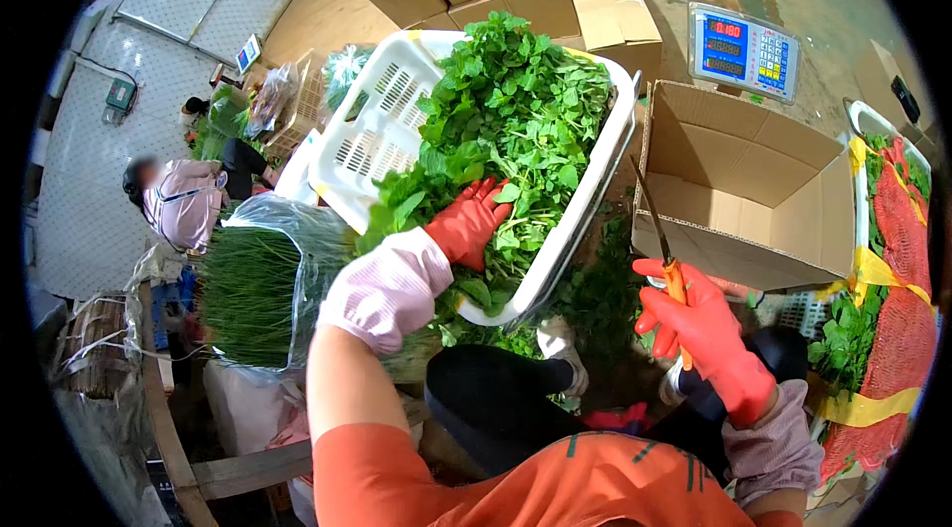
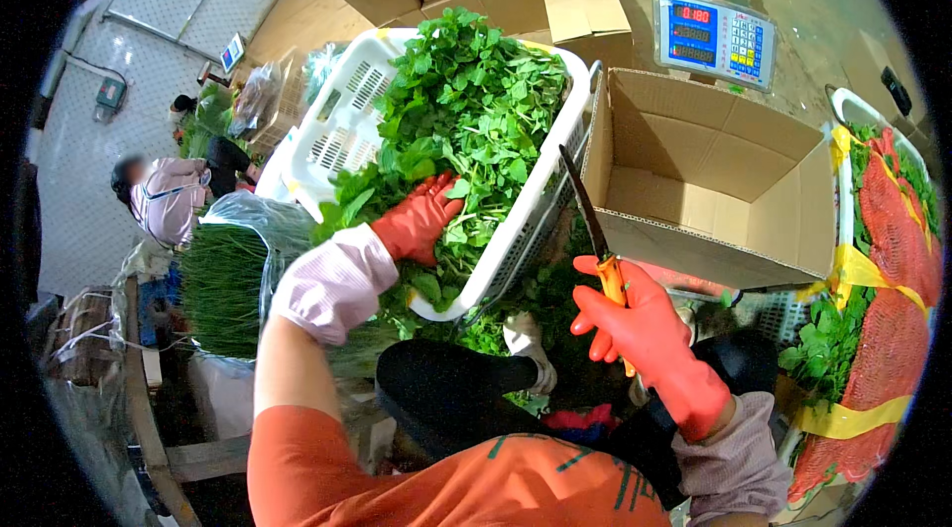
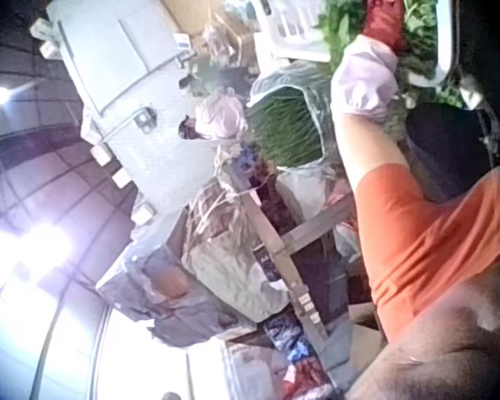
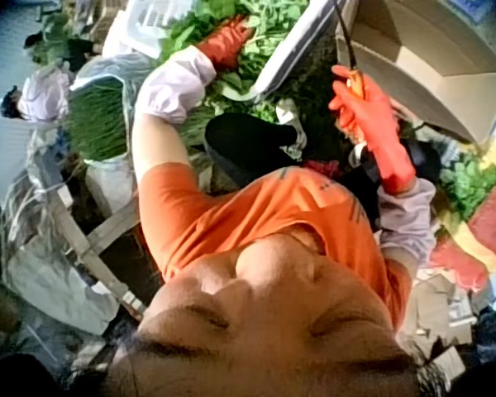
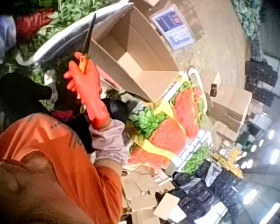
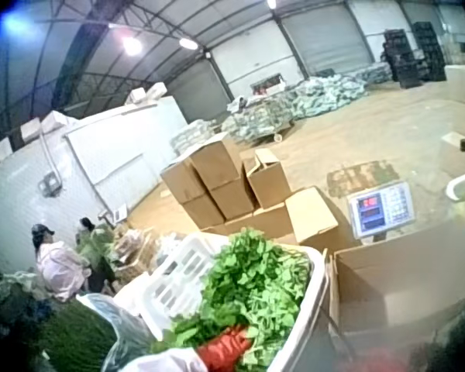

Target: The person trims and sorts green leafy vegetables using shears by hand, then weighs them on a scale and places them into a cardboard box.

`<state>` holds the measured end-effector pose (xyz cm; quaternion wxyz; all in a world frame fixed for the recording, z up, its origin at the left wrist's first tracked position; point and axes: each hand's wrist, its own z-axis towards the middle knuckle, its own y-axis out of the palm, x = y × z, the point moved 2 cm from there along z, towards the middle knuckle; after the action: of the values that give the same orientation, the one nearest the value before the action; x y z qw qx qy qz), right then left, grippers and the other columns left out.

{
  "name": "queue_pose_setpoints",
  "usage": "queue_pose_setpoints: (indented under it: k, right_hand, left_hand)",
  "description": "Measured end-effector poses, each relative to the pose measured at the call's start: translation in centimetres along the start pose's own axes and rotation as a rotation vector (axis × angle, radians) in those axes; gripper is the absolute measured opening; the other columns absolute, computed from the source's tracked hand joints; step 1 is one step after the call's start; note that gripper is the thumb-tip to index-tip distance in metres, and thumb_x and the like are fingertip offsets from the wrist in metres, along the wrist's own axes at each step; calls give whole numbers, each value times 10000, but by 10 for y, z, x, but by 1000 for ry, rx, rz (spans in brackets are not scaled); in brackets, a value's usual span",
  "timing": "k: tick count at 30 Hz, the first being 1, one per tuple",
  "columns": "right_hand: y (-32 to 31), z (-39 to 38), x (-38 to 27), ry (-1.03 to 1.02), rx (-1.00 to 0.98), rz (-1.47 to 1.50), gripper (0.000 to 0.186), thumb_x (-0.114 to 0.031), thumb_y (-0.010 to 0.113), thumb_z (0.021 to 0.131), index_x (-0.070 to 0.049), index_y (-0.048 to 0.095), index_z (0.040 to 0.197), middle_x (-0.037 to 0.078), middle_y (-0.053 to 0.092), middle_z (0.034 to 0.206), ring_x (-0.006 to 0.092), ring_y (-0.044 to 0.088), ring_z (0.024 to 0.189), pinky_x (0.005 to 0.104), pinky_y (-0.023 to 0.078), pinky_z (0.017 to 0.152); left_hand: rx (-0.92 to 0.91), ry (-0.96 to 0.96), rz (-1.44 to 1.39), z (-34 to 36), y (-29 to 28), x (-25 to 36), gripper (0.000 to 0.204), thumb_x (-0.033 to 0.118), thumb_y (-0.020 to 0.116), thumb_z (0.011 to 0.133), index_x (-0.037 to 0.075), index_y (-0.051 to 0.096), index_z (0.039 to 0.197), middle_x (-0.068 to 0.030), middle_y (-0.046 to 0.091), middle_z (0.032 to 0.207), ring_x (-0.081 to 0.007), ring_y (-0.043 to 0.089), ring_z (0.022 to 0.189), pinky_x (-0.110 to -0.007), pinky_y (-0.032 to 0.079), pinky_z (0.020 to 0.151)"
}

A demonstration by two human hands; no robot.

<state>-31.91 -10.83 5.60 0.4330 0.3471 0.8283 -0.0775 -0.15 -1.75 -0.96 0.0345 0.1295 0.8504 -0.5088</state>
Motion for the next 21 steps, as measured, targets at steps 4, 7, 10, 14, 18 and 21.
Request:
queue_pose_setpoints:
  k: [4,7,10,14,18,21]
  right_hand:
    - [1,-2,-4,-72,-34,8,426,-221,586,852,-76,488,1240,49,620,699,99,514,444,231,398,406]
    - [-4,-4,-2,-105,-26,2,417,-222,580,856,-69,490,1233,52,622,700,101,510,443,237,401,406]
    - [0,-12,-2,-147,-19,24,394,-203,573,862,-51,508,1219,60,610,662,98,496,428,225,390,396]
    - [-6,-18,5,-166,-44,-9,425,-243,584,851,-62,489,1223,70,627,717,108,507,435,237,404,404]
    - [-12,-15,4,-212,-33,12,422,-249,580,852,-62,485,1219,64,614,705,109,499,425,235,395,388]
    - [-2,-8,6,-212,-54,34,411,-255,583,851,-59,490,1200,68,613,709,106,491,418,232,387,379]
  left_hand:
    - [292,-136,44,-15,27,12,426,170,626,607,38,485,987,-160,576,862,-333,560,880,-418,422,832]
    - [448,-156,98,-18,31,22,171,120,524,701,69,487,859,-143,565,771,-332,572,789,-411,442,776]
    - [701,-206,-127,-40,20,15,92,127,496,732,64,495,800,-134,524,692,-342,554,732,-412,442,741]
    - [733,-290,-194,-87,-38,3,198,128,606,705,56,557,883,-149,605,755,-355,587,773,-412,474,781]
    - [970,-296,-504,-121,-87,0,472,145,732,639,71,576,1079,-138,652,946,-323,628,866,-367,491,810]
    - [1120,-435,-558,-154,-79,-17,533,117,727,674,80,536,1170,-132,640,1022,-301,627,930,-336,494,809]
